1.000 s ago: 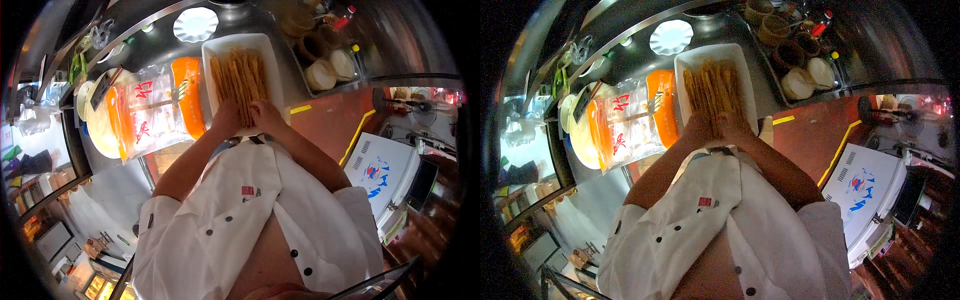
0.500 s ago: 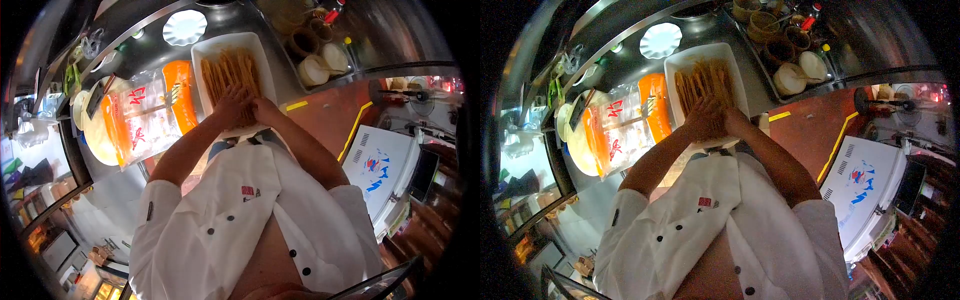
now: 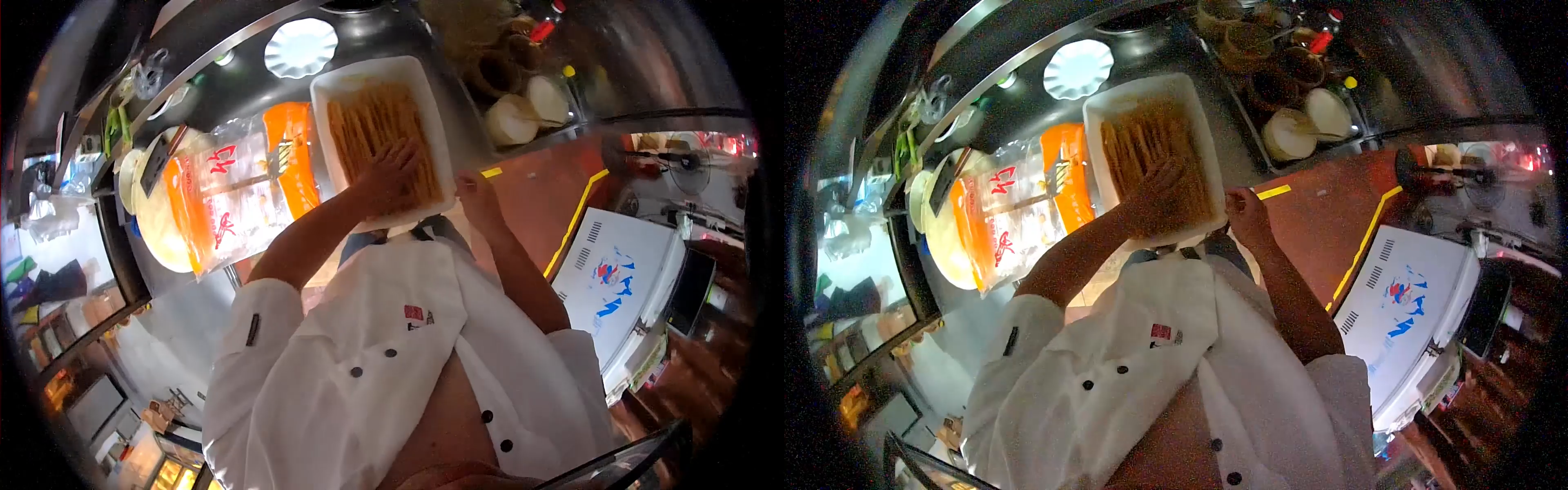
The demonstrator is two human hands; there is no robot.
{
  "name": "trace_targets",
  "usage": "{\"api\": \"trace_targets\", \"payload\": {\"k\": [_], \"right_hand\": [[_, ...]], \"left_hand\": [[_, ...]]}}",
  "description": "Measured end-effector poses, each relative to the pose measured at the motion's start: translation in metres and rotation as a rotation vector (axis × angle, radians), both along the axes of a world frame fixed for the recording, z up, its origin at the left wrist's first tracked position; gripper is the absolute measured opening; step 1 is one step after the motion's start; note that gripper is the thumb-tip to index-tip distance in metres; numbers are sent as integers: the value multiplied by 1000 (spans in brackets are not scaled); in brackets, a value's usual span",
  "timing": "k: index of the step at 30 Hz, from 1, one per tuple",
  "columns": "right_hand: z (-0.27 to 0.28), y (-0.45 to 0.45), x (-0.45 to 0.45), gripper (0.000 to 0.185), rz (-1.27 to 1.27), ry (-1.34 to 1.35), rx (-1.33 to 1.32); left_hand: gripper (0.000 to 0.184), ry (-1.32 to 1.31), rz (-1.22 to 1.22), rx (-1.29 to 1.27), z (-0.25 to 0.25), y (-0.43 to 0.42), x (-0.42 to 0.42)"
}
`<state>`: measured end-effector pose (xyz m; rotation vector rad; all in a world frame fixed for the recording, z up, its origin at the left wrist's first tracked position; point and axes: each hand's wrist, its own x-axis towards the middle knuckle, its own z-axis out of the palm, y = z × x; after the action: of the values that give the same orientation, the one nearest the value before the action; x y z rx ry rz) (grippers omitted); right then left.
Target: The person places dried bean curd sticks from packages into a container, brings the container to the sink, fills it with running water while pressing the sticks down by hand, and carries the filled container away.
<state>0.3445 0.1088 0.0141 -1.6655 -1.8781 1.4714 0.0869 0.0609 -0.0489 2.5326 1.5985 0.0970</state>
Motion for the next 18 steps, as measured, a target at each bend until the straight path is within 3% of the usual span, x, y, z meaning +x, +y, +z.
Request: {"api": "trace_targets", "payload": {"k": [5,7,8,9,11,12,13,16,17,18], "right_hand": [[17,-8,-35,27,69,83,156],[32,-7,-50,27,85,69,172],[28,-8,-52,27,95,80,168],[21,-9,-49,26,49,181,187],[2,-4,-37,25,15,289,200],[-9,2,-26,29,-9,102,152],[-16,5,-20,36,-34,-88,105],[15,7,-21,34,-13,-176,97],[23,10,-25,32,65,-256,-95],[15,7,-32,32,77,-260,-90]], "left_hand": [[88,-103,-16,-9,29,3,0],[71,-165,52,1,50,-9,-9],[71,-156,62,-2,62,-19,-20],[61,-221,233,-184,77,-34,-38],[45,-354,503,-114,59,-90,-75],[40,-413,594,141,32,-128,-92],[43,-380,696,174,44,-154,-102],[47,-269,833,182,53,-202,-124],[49,-192,852,158,51,-210,-128],[49,-196,865,162,55,-207,-130]]}}
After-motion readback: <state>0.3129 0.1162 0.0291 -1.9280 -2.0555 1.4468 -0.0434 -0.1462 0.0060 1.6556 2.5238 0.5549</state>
